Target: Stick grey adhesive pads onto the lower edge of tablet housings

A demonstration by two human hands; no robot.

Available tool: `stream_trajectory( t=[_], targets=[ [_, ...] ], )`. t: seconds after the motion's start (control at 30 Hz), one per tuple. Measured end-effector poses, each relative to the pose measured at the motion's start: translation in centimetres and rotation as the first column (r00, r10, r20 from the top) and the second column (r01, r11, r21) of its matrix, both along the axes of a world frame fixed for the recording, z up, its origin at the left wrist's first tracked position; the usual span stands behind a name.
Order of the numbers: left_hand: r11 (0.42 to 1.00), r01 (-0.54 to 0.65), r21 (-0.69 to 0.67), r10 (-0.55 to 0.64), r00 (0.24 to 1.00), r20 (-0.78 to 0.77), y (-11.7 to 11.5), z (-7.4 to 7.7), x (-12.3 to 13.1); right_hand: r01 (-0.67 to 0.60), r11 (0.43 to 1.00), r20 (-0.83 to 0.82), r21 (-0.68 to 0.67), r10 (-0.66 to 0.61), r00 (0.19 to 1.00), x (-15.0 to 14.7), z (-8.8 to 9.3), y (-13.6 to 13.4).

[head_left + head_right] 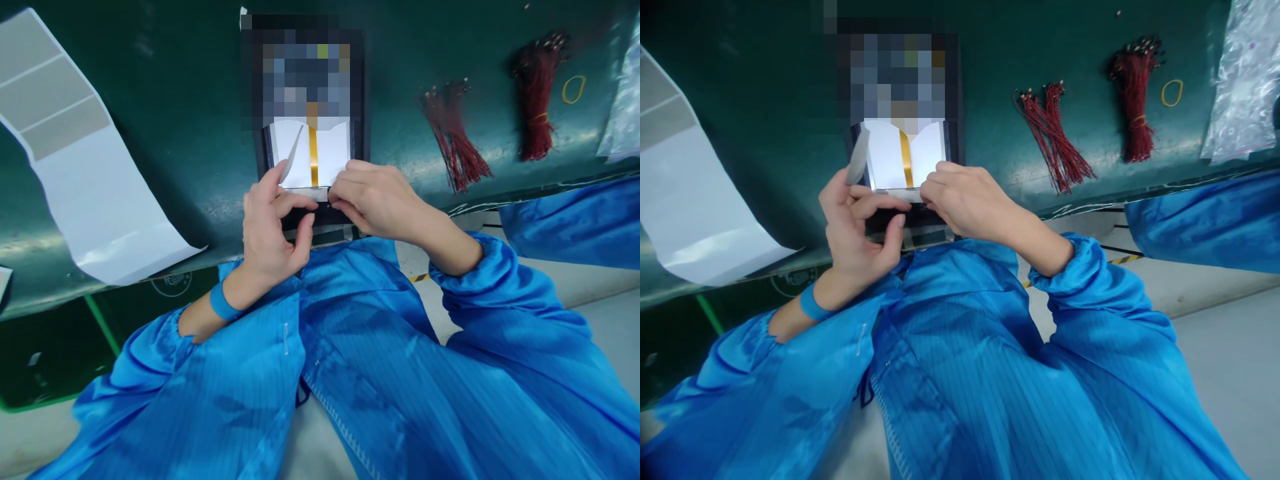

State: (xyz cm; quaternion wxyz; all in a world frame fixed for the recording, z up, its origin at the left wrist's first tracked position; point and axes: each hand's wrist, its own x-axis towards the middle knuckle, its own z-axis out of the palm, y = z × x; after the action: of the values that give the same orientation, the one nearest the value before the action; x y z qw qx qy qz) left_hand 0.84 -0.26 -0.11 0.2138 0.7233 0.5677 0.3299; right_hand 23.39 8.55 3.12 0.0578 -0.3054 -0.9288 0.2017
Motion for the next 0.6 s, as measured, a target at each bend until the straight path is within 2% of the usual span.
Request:
stream_trajectory(
  t=[0.1, 0.2, 0.4, 0.47, 0.6],
  targets=[
    [1.000, 0.025, -0.016, -0.026, 0.997, -0.076, -0.2, 0.1, 0.2, -0.015, 1.000, 0.002, 0.007, 0.015, 1.000, 0.1, 0.0, 0.0],
    [0.995, 0.086, 0.053, -0.080, 0.992, -0.100, -0.1, -0.2, 0.4, -0.008, 1.000, -0.009, -0.011, 0.008, 1.000, 0.0, 0.0, -0.1],
    [0.989, 0.119, 0.085, -0.094, 0.964, -0.250, 0.3, -1.8, 0.1, 0.015, 1.000, -0.011, -0.026, -0.015, 1.000, 0.2, -0.2, -0.2],
    [0.979, 0.168, 0.117, -0.126, 0.946, -0.299, 0.2, -2.1, 0.2, 0.024, 0.999, -0.034, -0.043, -0.026, 0.999, 0.6, -0.3, -0.1],
    [0.935, 0.304, 0.180, -0.220, 0.899, -0.378, -0.6, -1.3, 0.8, 0.077, 0.997, -0.133, -0.005, -0.077, 0.988, 1.7, -1.2, 0.3]
  ],
)
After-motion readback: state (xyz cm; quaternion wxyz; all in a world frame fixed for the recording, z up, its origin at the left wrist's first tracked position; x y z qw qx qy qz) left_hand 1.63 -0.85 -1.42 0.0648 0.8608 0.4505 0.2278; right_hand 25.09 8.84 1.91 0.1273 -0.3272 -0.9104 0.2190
